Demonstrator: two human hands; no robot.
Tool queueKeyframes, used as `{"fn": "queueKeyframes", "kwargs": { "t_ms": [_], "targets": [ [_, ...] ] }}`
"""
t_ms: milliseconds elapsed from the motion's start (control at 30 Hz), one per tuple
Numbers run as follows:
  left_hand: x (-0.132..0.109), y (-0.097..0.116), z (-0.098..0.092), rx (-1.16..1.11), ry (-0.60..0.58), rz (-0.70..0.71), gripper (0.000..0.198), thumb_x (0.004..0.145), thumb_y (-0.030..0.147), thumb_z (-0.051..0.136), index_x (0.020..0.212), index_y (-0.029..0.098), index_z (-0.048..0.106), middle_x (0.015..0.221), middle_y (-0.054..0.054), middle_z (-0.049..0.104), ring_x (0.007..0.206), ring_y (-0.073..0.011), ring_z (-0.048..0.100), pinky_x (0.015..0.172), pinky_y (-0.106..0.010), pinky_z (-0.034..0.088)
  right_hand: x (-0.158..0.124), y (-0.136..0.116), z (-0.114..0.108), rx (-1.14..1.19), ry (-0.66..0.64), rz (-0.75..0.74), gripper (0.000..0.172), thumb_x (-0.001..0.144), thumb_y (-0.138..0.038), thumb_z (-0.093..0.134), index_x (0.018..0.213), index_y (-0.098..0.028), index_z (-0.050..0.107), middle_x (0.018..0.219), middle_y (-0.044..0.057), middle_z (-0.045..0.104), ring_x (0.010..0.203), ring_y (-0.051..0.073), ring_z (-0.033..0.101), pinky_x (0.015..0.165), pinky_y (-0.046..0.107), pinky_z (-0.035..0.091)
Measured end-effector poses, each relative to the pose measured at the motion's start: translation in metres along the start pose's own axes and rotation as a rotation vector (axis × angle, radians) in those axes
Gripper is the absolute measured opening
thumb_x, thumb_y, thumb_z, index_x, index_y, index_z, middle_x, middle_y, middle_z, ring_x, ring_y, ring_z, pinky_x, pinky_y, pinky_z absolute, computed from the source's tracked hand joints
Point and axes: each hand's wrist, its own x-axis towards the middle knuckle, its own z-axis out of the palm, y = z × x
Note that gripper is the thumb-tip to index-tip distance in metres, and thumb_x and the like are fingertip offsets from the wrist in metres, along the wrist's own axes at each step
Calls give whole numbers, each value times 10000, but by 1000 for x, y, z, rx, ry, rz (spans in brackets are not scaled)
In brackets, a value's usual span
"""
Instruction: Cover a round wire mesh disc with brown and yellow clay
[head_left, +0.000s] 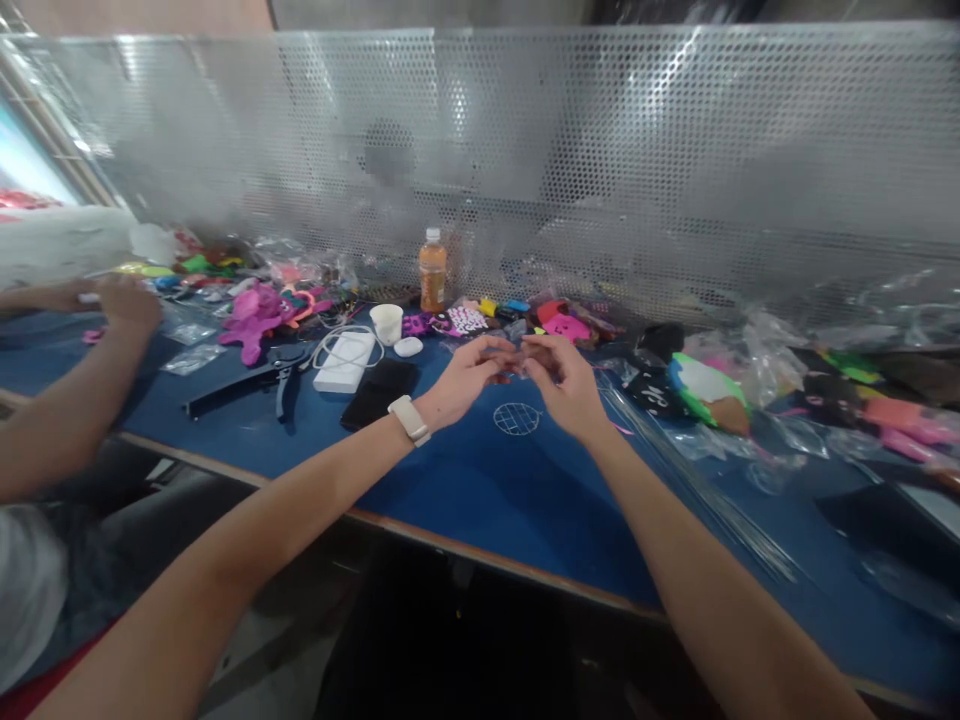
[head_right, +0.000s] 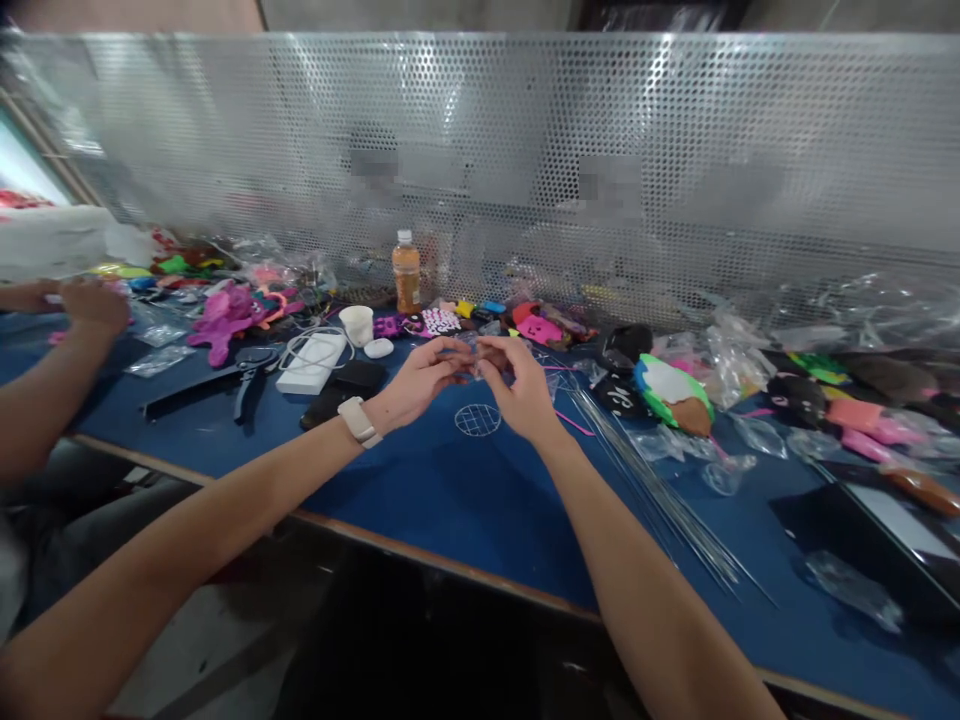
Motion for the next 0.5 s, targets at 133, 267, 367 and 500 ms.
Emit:
{"fn": "queueKeyframes", "kwargs": {
  "t_ms": [133, 267, 367, 500],
  "targets": [
    [-22, 17, -36, 359, -46, 22, 138, 952, 187, 607, 1064, 176, 686, 1161, -114, 752, 1093, -258, 704, 1030, -459, 542, 1, 1, -2, -44, 84, 5, 286, 1028, -363, 610, 1293, -263, 644, 1164, 89, 706, 1015, 260, 703, 938, 490, 590],
    [-73, 20, -86, 749, 131, -47, 227, 983, 295, 581, 1146, 176, 685, 1372, -183, 661, 1448, -430, 433, 1240, -717, 184, 1, 0, -1, -83, 53, -29, 252, 1023, -340, 606, 1258, -269, 659, 1154, 88, 676, 1003, 263, 690, 949, 502, 579],
    [-105, 18, -107, 915, 169, -112, 514, 985, 406, 605, 1439, 174, 543, 1214, -176, 748, 1433, -452, 452, 1216, -792, 83, -1, -5, 4, -90, -13, -65, 236, 1024, -317, 596, 1245, -275, 665, 1169, 89, 653, 993, 257, 688, 941, 491, 585],
    [-119, 17, -114, 1085, 103, -99, 791, 1033, 523, 530, 1674, 207, 192, 1268, -145, 749, 1473, -395, 461, 1238, -783, 1, -2, -10, 8, -87, -56, -93, 226, 1033, -312, 576, 1242, -274, 654, 1156, 92, 635, 953, 251, 689, 896, 480, 603]
  ]
}}
